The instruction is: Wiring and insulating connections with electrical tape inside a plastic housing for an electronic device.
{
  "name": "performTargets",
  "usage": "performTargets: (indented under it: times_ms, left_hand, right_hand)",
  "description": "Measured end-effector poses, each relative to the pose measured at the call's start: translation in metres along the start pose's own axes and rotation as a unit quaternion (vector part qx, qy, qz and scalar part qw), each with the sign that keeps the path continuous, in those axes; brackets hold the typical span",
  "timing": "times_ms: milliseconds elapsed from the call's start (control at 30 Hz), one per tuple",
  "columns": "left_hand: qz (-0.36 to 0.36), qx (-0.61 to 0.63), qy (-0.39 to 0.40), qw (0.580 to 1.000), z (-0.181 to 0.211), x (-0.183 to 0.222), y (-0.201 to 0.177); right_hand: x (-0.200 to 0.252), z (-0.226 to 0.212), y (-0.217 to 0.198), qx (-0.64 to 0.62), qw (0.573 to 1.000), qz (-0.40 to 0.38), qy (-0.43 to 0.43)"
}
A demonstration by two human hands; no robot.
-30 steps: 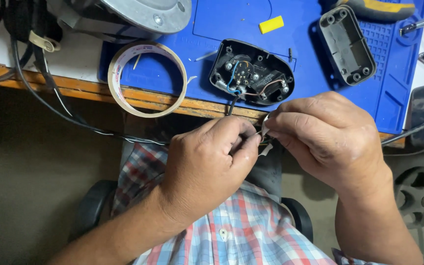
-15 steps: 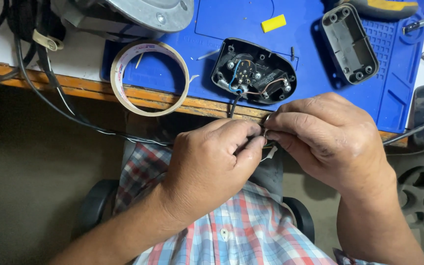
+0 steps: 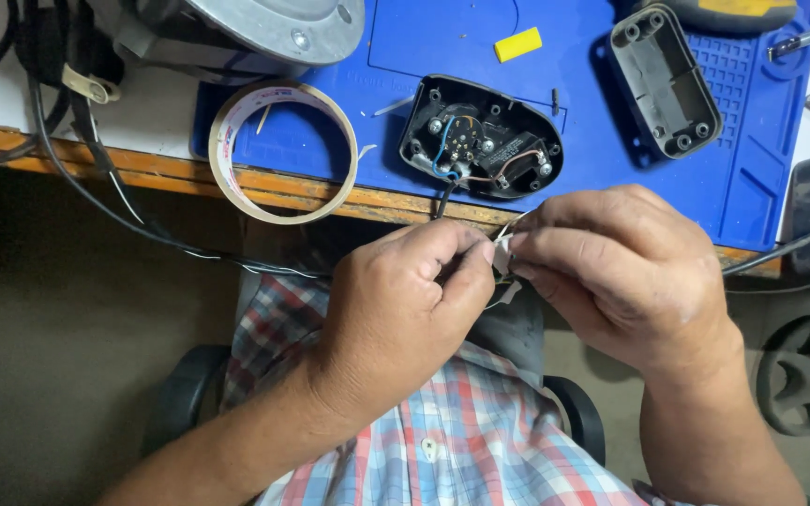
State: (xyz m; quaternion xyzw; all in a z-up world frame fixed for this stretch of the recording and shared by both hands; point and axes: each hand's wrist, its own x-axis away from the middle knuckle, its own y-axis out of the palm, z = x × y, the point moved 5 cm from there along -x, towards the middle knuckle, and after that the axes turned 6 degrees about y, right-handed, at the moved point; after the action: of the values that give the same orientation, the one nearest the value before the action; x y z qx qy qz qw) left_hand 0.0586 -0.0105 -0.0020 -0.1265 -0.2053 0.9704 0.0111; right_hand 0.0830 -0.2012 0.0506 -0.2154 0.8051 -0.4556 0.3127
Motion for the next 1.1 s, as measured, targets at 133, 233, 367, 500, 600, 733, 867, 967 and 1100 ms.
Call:
performTargets:
  times_ms: [133, 233, 367, 500, 600, 733, 867, 967, 1100]
  left_hand:
    - [0.013, -0.016, 0.016, 1.0, -0.002, 0.001, 0.001]
    - [0.012, -0.015, 0.025, 0.999, -0.002, 0.001, 0.002]
    - [0.012, -0.021, 0.029, 0.999, -0.003, 0.001, 0.001]
    - [0.008, -0.043, 0.033, 0.999, -0.004, 0.001, 0.0]
    - [-0.001, -0.037, 0.029, 0.999, -0.003, -0.001, -0.003]
    - [-0.015, -0.049, 0.017, 0.999, -0.005, -0.002, -0.001]
    - [-0.024, -0.051, 0.006, 0.998, -0.007, -0.001, 0.001]
    - [-0.026, -0.056, 0.023, 0.998, -0.007, -0.001, 0.001]
    - [-0.033, -0.047, 0.042, 0.997, -0.004, -0.002, -0.002]
  right_hand:
    - [0.006, 0.002, 0.002, 0.004, 0.999, -0.015, -0.034]
    - [0.001, 0.0, 0.0, -0.02, 0.999, -0.034, -0.015]
    - [-0.002, 0.0, 0.002, -0.03, 0.998, -0.056, -0.016]
    - [-0.004, 0.003, 0.002, -0.054, 0.996, -0.074, 0.001]
    - [-0.006, 0.003, -0.001, -0.076, 0.994, -0.081, 0.003]
    - [-0.006, 0.008, -0.005, -0.079, 0.991, -0.104, 0.009]
    - [-0.008, 0.01, -0.009, -0.104, 0.987, -0.123, 0.027]
    - [-0.016, 0.006, -0.011, -0.109, 0.993, -0.054, 0.013]
    - [-0.02, 0.006, -0.003, -0.054, 0.997, -0.042, -0.023]
